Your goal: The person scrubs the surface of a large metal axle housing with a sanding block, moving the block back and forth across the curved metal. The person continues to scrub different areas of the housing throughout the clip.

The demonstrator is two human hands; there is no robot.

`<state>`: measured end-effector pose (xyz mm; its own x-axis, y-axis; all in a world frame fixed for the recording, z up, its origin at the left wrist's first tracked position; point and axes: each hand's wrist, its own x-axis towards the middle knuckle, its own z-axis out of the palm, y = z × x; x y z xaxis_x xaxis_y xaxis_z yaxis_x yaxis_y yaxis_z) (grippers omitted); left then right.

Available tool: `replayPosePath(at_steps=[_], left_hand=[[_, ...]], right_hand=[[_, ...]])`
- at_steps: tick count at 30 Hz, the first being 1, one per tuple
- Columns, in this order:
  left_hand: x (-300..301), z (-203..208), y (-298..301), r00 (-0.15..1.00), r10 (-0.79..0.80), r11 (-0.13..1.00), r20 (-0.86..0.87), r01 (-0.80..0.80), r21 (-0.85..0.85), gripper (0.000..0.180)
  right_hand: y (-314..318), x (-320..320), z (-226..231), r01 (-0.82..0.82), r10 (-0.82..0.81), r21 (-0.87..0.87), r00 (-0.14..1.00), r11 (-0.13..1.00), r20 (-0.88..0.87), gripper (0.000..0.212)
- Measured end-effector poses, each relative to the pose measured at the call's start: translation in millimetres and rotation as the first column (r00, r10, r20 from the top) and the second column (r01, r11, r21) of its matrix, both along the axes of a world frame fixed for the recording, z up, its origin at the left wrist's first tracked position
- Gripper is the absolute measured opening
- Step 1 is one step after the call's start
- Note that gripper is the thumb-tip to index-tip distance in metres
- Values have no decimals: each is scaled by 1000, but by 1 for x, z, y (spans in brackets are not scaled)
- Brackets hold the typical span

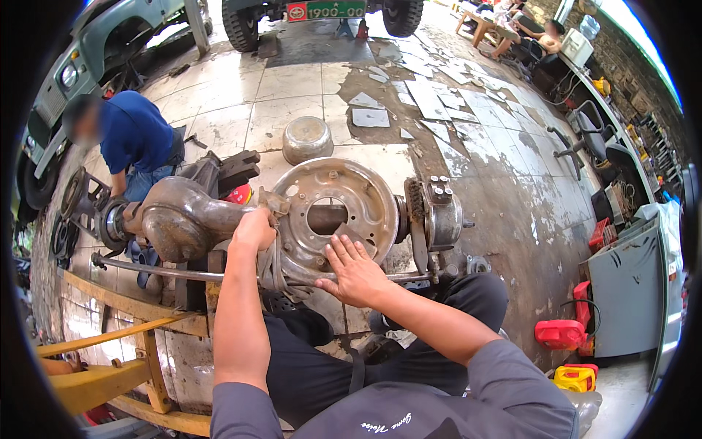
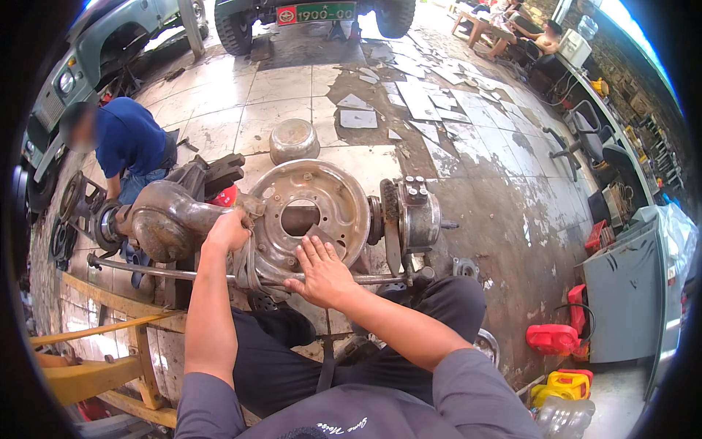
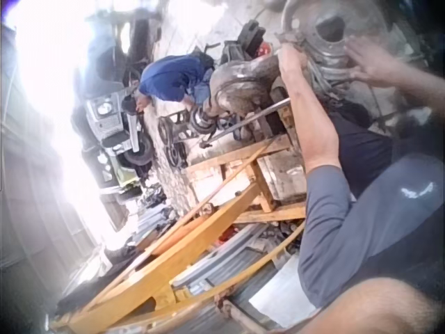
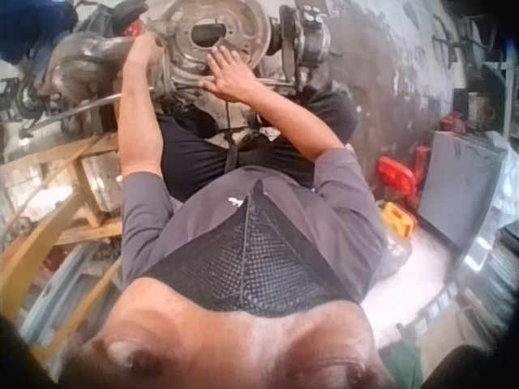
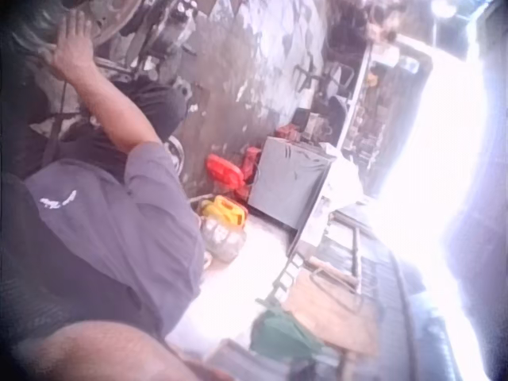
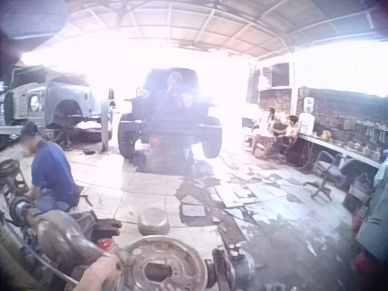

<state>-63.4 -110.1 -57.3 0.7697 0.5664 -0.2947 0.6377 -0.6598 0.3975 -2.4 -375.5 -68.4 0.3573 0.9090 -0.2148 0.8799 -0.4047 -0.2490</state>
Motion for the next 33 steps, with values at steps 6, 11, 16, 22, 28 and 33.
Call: replayPosePath(at_steps=[6, 11, 16, 22, 28, 33], left_hand=[[0, 4, -1, 999, -24, 1000, -37, 23, -12, 26], [-1, 7, -1, 1000, 1, 1000, -23, -2, -21, 25], [1, 5, -3, 1000, -8, 1000, -26, 8, -6, 23], [0, 13, -7, 1000, 0, 1000, -21, 0, -20, 23], [-2, 4, -1, 1000, -10, 1000, -18, 10, -15, 23], [0, 13, -4, 1000, -7, 1000, 0, 7, -11, 26]], right_hand=[[7, -3, -9, 22, -25, 86, 999, 996, 36, 89], [5, -10, -4, 53, -53, 0, 996, 999, -65, 89], [22, -9, -17, 92, -98, 118, 994, 989, 44, 90], [5, -8, -7, 46, -44, 39, 998, 998, -41, 91], [8, -7, 2, 64, -66, -21, 993, 998, -93, 89], [4, -8, -1, 56, -57, -20, 998, 998, -33, 89]])
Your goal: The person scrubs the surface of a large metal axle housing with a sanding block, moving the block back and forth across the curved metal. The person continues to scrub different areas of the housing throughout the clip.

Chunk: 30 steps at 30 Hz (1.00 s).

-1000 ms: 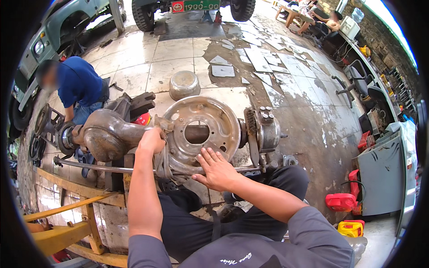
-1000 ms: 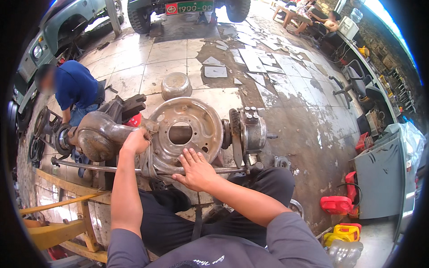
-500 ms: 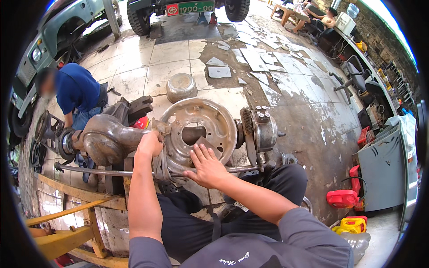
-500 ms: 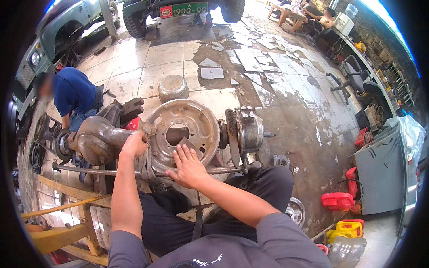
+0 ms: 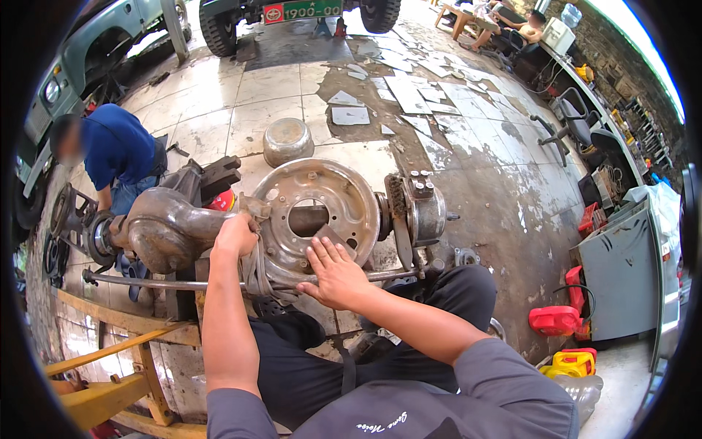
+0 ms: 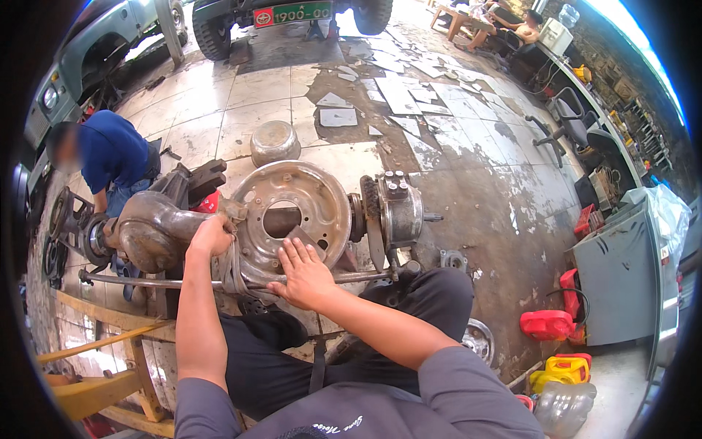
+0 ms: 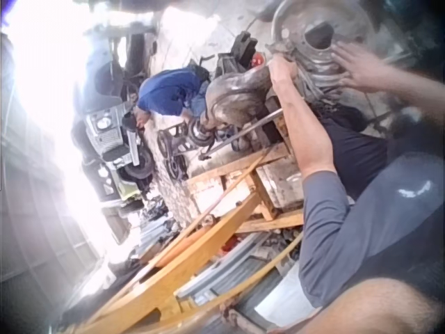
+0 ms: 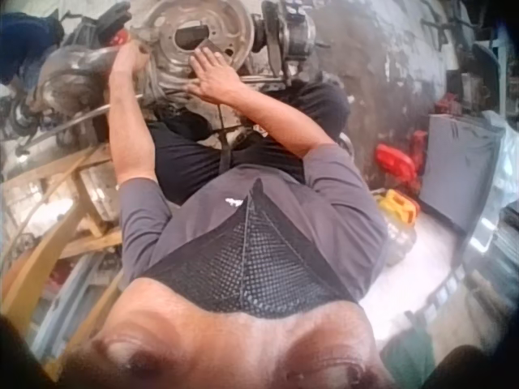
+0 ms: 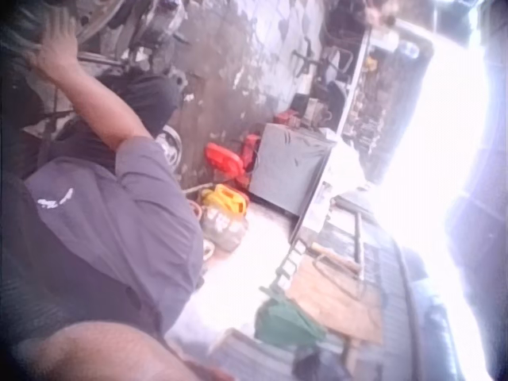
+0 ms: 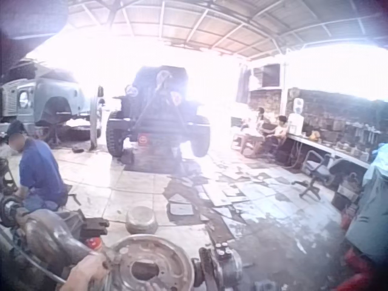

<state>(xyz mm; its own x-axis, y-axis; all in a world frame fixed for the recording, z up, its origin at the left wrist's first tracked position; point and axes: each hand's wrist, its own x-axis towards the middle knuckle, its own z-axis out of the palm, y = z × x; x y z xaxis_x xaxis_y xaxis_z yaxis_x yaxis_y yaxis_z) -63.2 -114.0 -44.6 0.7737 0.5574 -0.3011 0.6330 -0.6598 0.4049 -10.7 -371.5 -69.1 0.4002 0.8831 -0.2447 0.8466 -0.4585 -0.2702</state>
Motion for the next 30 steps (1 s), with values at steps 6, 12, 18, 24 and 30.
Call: replayPosePath(at_steps=[6, 12, 18, 24, 30], left_hand=[[-2, -7, 1, 1000, -1, 1000, -5, 1, -1, 26], [0, -5, -1, 1000, -14, 1000, -16, 14, 3, 24], [-2, -5, 4, 1000, 5, 1000, -5, -5, -16, 25], [-1, -12, 6, 1000, -1, 1000, -14, 1, -8, 27], [-1, -7, 5, 1000, -14, 1000, -24, 14, -11, 27]], right_hand=[[-8, -2, 19, -6, -4, -101, 995, 995, -99, 89], [1, -1, 0, 21, -23, 46, 999, 999, 36, 88], [-9, 2, 10, -16, 15, -29, 999, 999, -33, 88], [-10, 2, 8, 12, -13, -48, 999, 999, -29, 86], [-5, 10, -5, -24, 15, 103, 996, 994, 86, 86]])
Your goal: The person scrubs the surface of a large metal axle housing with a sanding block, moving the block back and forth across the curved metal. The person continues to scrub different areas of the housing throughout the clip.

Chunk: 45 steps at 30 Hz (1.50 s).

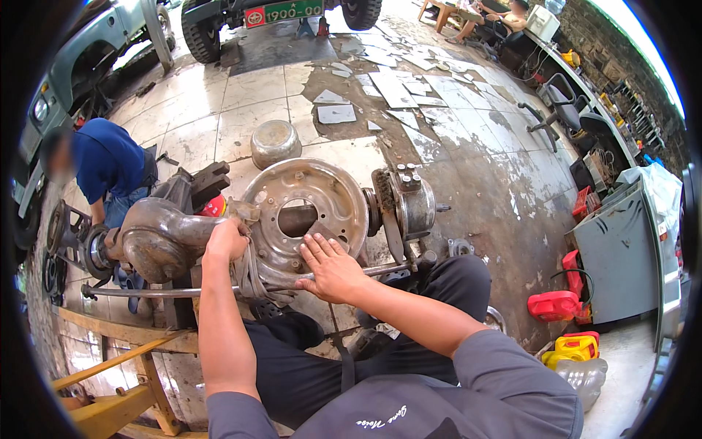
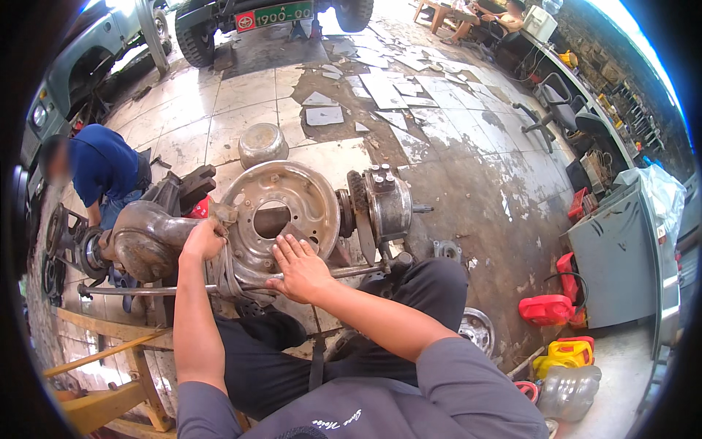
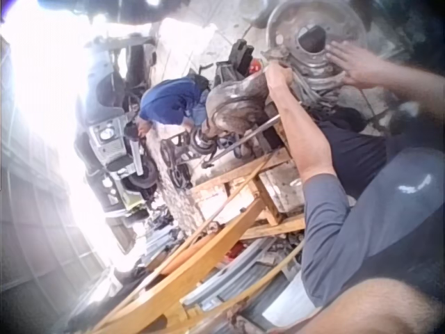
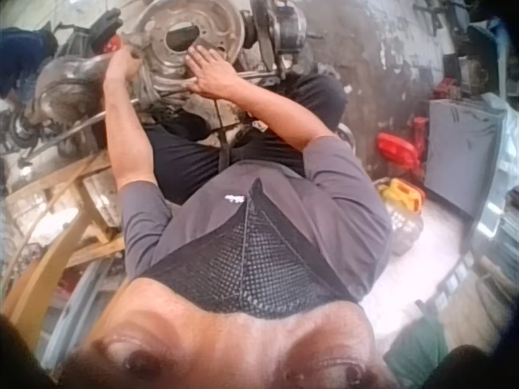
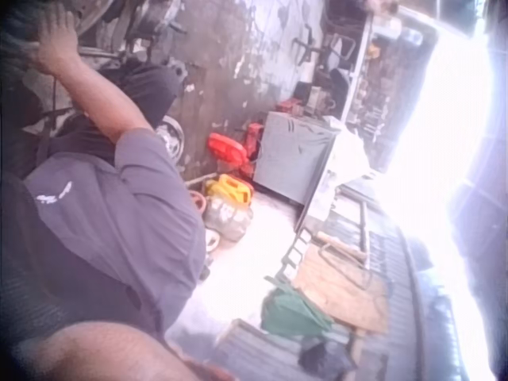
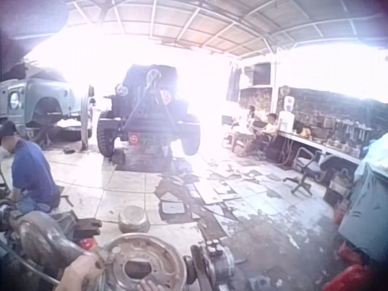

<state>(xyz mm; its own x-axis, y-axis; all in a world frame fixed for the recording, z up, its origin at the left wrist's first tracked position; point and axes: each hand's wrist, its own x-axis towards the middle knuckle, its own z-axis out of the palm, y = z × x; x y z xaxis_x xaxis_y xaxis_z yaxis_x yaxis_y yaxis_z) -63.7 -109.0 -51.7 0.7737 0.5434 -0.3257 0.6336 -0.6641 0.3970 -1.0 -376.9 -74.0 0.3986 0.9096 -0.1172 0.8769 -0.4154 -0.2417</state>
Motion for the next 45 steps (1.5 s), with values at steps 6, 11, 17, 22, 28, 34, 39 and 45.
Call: replayPosePath(at_steps=[6, 11, 17, 22, 28, 34, 39, 45], left_hand=[[-2, -3, 2, 1000, -16, 1000, 5, 16, 6, 26], [2, -1, -2, 1000, 7, 1000, 29, -7, -2, 25], [1, 2, -2, 1000, 11, 1000, 17, -11, -10, 25], [-2, -6, 3, 1000, -21, 1000, 22, 21, 23, 25], [-1, -1, 0, 999, -13, 1000, 39, 13, -8, 25], [-5, -3, 1, 999, 8, 1000, 46, -8, 9, 25], [-2, 4, -4, 999, -14, 1000, 47, 13, 19, 25], [-3, -1, -1, 1000, 9, 1000, 26, -9, -8, 27]], right_hand=[[-12, -2, 10, -27, 16, -107, 995, 994, -101, 86], [-2, 2, -2, 15, -16, -55, 1000, 998, -20, 85], [-13, 6, 14, -40, 24, -152, 994, 988, -108, 85], [-7, -1, 6, -10, 5, -109, 999, 994, -48, 85], [-6, 4, 1, -24, 23, -73, 1000, 997, -14, 84], [-14, 1, 19, -52, 37, -147, 994, 988, -104, 85], [-12, 6, 3, -28, 25, -69, 999, 997, -41, 85], [-16, 5, 21, -62, 40, -172, 991, 983, -132, 86]])
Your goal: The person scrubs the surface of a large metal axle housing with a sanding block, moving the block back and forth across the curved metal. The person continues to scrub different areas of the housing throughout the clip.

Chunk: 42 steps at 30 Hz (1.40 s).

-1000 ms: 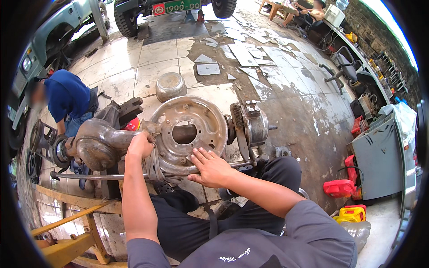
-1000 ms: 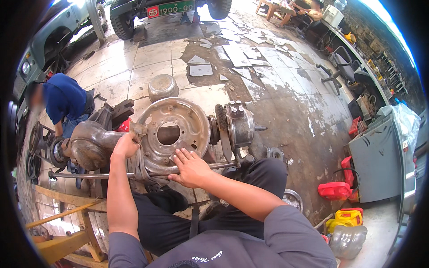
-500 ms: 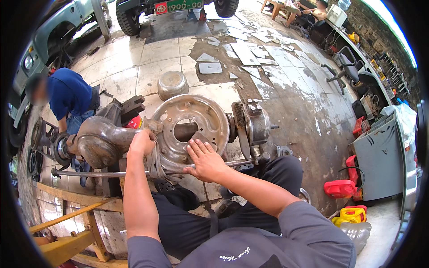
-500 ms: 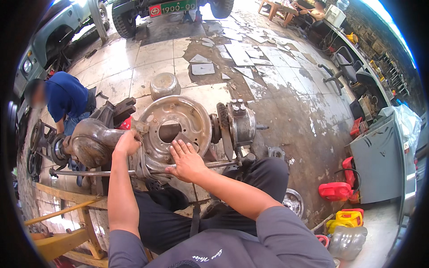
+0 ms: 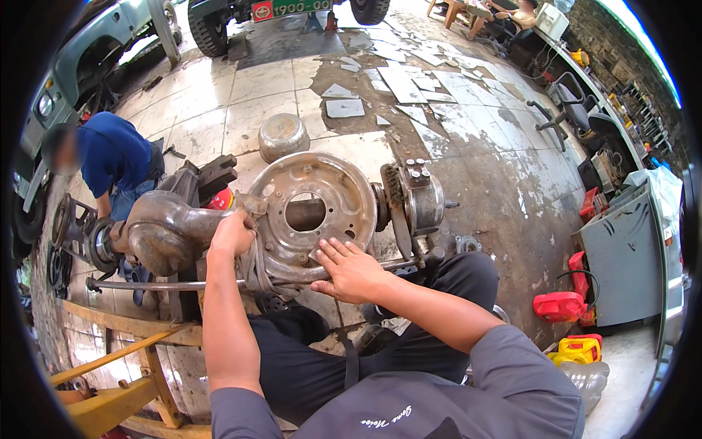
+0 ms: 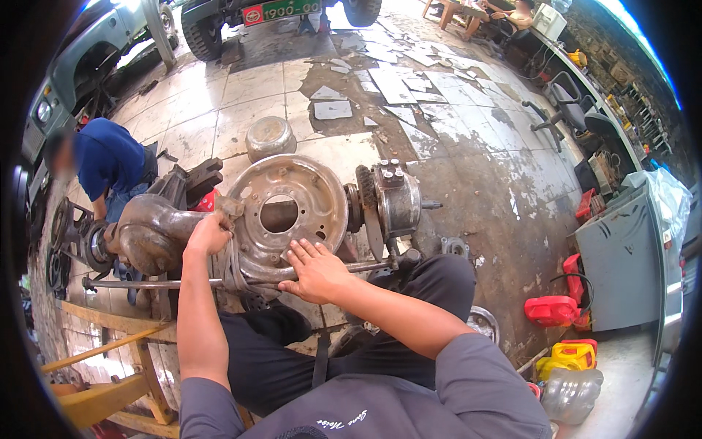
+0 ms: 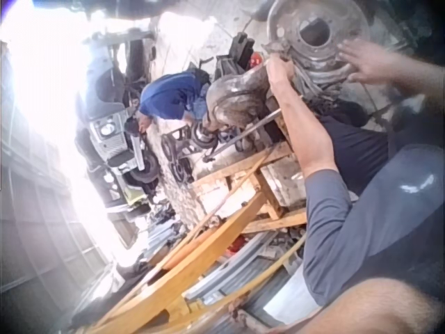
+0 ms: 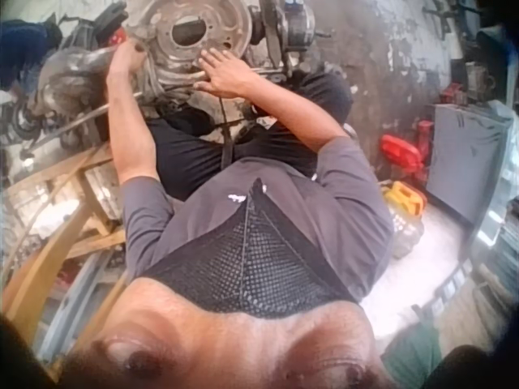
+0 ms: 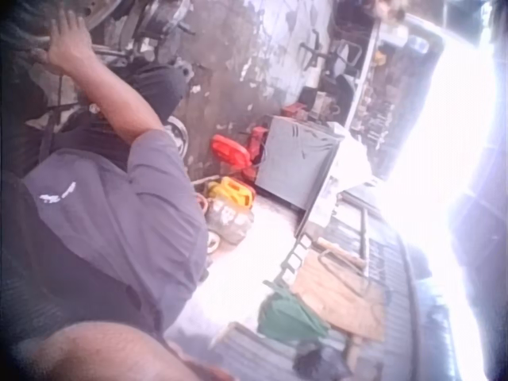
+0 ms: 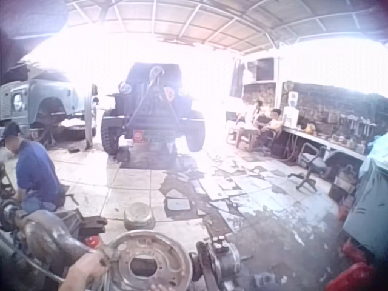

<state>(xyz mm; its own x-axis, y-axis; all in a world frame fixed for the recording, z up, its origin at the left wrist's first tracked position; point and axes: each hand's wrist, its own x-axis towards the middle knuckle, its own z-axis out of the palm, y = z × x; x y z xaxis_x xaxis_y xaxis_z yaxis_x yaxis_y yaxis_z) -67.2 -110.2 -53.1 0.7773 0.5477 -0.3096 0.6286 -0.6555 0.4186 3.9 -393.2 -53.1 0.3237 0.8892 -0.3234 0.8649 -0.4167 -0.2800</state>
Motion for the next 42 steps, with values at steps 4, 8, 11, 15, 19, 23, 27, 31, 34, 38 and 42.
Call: replayPosePath(at_steps=[4, 8, 11, 15, 19, 23, 27, 31, 34, 38, 42], left_hand=[[4, 4, -1, 1000, -4, 1000, -11, 4, 17, 26], [-2, 1, -1, 1000, -17, 999, 4, 17, 29, 24], [-1, 7, 0, 1000, -19, 1000, 10, 19, 22, 26], [3, 2, -2, 1000, -24, 999, -3, 25, 25, 26], [2, 0, 0, 1000, -14, 1000, 15, 14, 25, 26], [1, 5, 1, 1000, -12, 1000, 0, 12, 1, 26], [2, -5, 1, 1000, -31, 999, 7, 31, 14, 26], [0, 1, 4, 999, -29, 999, 18, 29, 13, 26], [1, 4, 2, 999, -38, 999, 14, 38, 14, 25], [3, 0, 2, 1000, -24, 1000, 16, 24, -7, 26], [0, -1, 4, 1000, -1, 999, 12, 2, -42, 26]], right_hand=[[12, -2, -15, 28, -36, 81, 995, 996, 96, 86], [6, -4, 1, 8, -8, -6, 1000, 1000, 17, 85], [0, 2, 7, -16, 15, -23, 1000, 1000, -21, 84], [19, -2, -20, 55, -66, 102, 991, 993, 114, 84], [10, 1, -17, 31, -38, 83, 996, 996, 75, 84], [1, 2, -4, 6, -7, 32, 1000, 999, 30, 84], [19, 1, -29, 41, -64, 153, 988, 987, 143, 85], [5, 0, -10, 12, -15, 59, 998, 998, 59, 84], [-3, -2, -3, 2, -3, 24, 1000, 1000, 29, 82], [18, 2, -28, 34, -57, 142, 985, 989, 165, 83], [7, 1, -5, 17, -18, 34, 1000, 999, 16, 83]])
